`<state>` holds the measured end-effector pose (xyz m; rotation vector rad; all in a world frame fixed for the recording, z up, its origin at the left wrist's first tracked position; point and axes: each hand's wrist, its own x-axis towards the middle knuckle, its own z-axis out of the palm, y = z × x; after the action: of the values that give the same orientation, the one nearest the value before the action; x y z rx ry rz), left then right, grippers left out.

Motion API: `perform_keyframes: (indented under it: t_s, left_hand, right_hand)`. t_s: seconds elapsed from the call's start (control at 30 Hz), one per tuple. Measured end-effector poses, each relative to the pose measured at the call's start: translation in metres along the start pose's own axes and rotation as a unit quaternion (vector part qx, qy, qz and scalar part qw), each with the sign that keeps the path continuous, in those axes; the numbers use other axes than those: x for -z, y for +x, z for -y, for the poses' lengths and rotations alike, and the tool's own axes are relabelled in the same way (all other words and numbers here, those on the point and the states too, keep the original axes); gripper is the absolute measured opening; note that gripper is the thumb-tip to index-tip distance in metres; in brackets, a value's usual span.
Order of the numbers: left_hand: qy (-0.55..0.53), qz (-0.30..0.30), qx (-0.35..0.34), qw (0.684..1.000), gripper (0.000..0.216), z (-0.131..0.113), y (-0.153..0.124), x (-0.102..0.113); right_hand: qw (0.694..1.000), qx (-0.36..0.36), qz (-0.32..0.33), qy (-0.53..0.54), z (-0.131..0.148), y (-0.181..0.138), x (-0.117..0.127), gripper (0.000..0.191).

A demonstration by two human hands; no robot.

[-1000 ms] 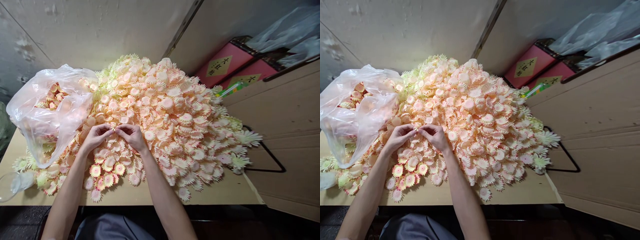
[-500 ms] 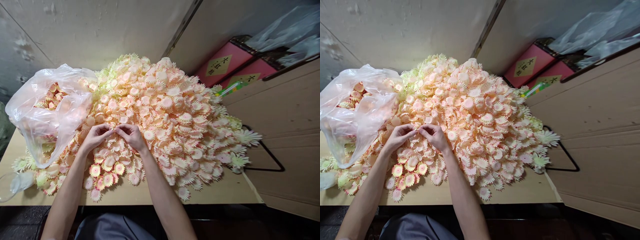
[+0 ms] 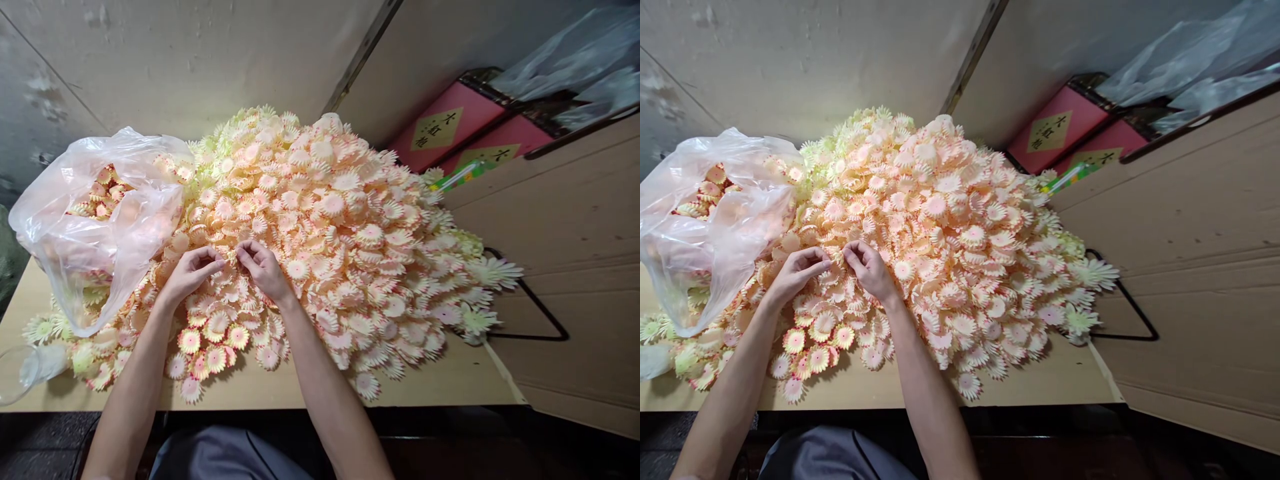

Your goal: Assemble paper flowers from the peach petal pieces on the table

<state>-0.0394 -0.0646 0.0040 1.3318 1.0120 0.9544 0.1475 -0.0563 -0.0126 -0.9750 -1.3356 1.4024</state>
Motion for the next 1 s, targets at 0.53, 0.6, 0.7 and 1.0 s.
perform_keyframes:
  t_s: [0.53,0.6,0.7,1.0]
  left_hand:
    - [0.033,0.016,-0.012,0.999,0.029,0.0001,-0.0017,-0.0013]
    - [0.034,0.013,-0.012,0.999,0.030,-0.0003,-0.0017,-0.0020]
    - [0.044,-0.004,-0.019,0.999,0.031,-0.0027,-0.0019,-0.0036]
    - [0.066,-0.007,-0.042,0.997,0.037,-0.0023,0.0000,-0.0071]
  right_hand:
    - [0.998,0.011,-0.049,0.046,-0.0051,0.0040,-0.0033,0.030]
    - [0.998,0.013,-0.045,0.046,-0.0046,0.0042,-0.0029,0.030]
    - [0.999,0.014,-0.020,0.042,-0.0041,0.0043,-0.0017,0.029]
    - [1.000,0.026,0.011,0.012,-0.0031,0.0011,-0.0014,0.027]
